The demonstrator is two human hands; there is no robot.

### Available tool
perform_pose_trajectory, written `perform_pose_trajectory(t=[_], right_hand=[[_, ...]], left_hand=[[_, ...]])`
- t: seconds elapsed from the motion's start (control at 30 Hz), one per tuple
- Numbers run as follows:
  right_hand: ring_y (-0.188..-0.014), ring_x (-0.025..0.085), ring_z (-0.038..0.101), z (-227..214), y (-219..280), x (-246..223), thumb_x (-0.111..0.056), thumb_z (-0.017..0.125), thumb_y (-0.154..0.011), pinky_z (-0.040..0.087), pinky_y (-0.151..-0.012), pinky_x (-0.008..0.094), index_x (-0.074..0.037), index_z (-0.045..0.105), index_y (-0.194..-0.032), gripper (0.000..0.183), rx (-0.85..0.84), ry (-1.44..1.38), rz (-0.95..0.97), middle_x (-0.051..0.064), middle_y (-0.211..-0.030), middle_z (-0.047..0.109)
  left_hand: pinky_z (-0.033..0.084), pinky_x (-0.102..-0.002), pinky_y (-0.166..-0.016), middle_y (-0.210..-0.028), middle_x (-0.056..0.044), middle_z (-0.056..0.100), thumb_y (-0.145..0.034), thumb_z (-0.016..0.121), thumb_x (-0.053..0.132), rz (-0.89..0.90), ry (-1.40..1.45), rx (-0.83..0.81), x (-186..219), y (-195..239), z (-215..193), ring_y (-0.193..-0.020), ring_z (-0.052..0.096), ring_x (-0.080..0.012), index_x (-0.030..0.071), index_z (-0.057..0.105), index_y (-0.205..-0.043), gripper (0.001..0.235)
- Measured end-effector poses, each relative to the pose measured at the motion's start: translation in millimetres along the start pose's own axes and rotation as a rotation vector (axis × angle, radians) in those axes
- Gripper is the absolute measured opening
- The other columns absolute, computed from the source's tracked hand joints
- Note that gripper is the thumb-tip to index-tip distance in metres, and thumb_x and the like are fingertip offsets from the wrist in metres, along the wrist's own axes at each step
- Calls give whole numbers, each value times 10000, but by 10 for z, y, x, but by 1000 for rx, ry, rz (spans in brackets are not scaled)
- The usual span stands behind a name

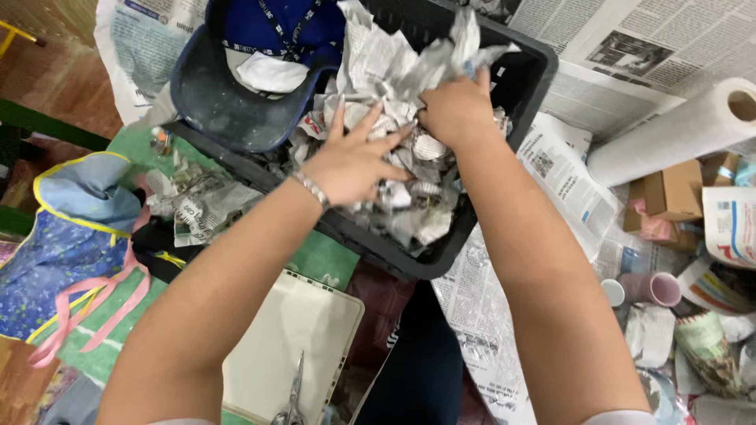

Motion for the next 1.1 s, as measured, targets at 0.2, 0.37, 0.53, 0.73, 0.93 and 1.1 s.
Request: perform_pose_trajectory(t=[0.2, 0.37, 0.53, 0.73, 0.93, 1.1], right_hand=[[-1351, 393, 480, -847, 671, -148, -577, 628, -933, 328, -1142, 598, -233, 257, -1557, 803, -114, -603, -59, 192, -1516, 425], [-1420, 483, 293, -732, 1000, -490, -618, 862, -648, 335, -1055, 651, -281, 24, -1623, 1329, -317, -103, -133, 273, -1644, 163], [-1097, 386, 721, -84, 685, -272, -220, 608, -989, 574, -912, 483, -59, 719, -1223, 305, -72, -128, 134, 225, -1247, 714], [-1033, 411, 689, 292, 257, 178, -148, 633, -830, 551, -881, 483, -58, 769, -1045, 270, -141, -310, 234, 232, -1111, 714], [-1067, 395, 688, 374, 340, 186, -188, 621, -868, 546, -907, 477, -59, 769, -1076, 286, -103, -374, 297, 233, -1144, 710], [-1053, 393, 701, 251, 402, 143, -202, 603, -856, 552, -912, 478, -53, 774, -1064, 308, -64, -374, 307, 235, -1137, 719]], left_hand=[[485, -486, -1081, -1298, -159, 696, -982, 632, 330, -272, 325, 41, -628, -307, 12, -1201, 656, -346, 315, 569, -1475, 498], [528, -441, -963, -1160, -160, 731, -934, 649, 310, -335, 493, 90, -618, -267, 17, -1056, 716, -313, 207, 621, -1392, 471], [231, -651, -1088, -1328, -152, 629, -809, 769, 390, -96, 233, 492, -262, 49, -311, -1281, 511, -375, 132, 681, -1302, 564], [484, -493, -944, -1083, -121, 725, -902, 701, 592, -82, -128, 283, 253, 505, -412, -1072, 671, -292, 85, 776, -990, 520], [528, -452, -836, -1004, -115, 731, -752, 762, 709, -244, -40, -181, 334, 107, 80, -965, 700, -311, 116, 782, -970, 632], [549, -454, -792, -994, -101, 751, -814, 776, 441, -262, 331, 139, 110, -7, 227, -916, 712, -292, 140, 760, -990, 349]])
Point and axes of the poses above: each hand's wrist, its own y-axis away from the middle knuckle, its own z-axis out of the palm, x = y × z, the point moved 4 cm from there along -y, towards the middle knuckle
